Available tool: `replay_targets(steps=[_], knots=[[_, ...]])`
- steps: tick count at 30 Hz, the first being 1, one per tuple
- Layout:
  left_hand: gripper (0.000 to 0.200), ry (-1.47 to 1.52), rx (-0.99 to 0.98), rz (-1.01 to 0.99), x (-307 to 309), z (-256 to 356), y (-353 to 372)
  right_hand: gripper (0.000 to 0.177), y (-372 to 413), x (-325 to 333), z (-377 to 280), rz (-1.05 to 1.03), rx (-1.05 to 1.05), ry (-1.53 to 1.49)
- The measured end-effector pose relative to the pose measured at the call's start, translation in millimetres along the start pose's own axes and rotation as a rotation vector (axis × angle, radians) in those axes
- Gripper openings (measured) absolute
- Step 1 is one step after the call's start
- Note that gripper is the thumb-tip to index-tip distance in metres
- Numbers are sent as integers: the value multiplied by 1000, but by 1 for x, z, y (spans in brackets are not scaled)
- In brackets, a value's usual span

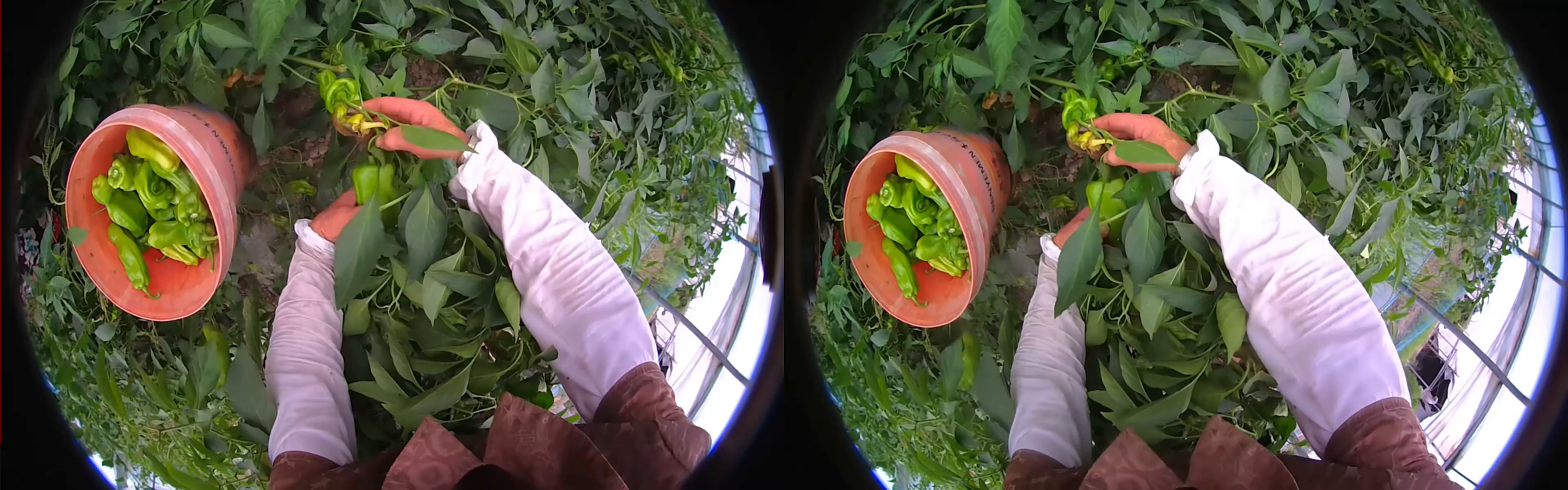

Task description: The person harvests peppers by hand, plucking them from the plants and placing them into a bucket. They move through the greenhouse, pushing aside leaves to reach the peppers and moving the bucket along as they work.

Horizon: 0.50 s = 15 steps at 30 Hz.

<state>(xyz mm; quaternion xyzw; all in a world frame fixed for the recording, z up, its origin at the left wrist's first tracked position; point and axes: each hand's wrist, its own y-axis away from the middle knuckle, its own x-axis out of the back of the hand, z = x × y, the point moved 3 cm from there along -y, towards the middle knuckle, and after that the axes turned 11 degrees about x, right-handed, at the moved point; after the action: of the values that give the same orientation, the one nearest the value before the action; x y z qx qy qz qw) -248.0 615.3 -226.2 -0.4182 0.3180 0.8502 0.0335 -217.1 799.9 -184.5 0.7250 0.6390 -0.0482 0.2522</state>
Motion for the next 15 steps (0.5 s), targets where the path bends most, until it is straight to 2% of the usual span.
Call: replay_targets(steps=[2, 4, 7, 9, 11, 12, 13, 14, 15], knots=[[56, 202, -83, -29, 0, -18, 6, 47, -5, -5, -12, -11, -84, 115], [55, 365, -175, 33, 6, -37, 6, 47, -12, -7, -19, 37, -109, 309], [54, 514, -301, 139, 16, -63, -1, 43, -15, -13, -23, 110, -181, 399], [53, 615, -424, 188, 34, -76, -8, 42, -15, -20, -27, 130, -121, 333], [53, 677, -464, 226, 44, -88, -27, 43, -15, -23, -35, 226, -169, 91], [53, 653, -452, 293, 50, -90, -32, 41, -16, -21, -39, 197, -199, 108], [53, 856, -448, 128, 42, -98, -37, 41, -16, -17, -34, 195, -203, 109], [54, 747, -519, 206, 45, -109, -39, 38, -15, -13, -25, 138, -190, 135], [54, 749, -519, 205, 35, -95, -34, 35, -13, -12, -22, 83, -176, 163]])
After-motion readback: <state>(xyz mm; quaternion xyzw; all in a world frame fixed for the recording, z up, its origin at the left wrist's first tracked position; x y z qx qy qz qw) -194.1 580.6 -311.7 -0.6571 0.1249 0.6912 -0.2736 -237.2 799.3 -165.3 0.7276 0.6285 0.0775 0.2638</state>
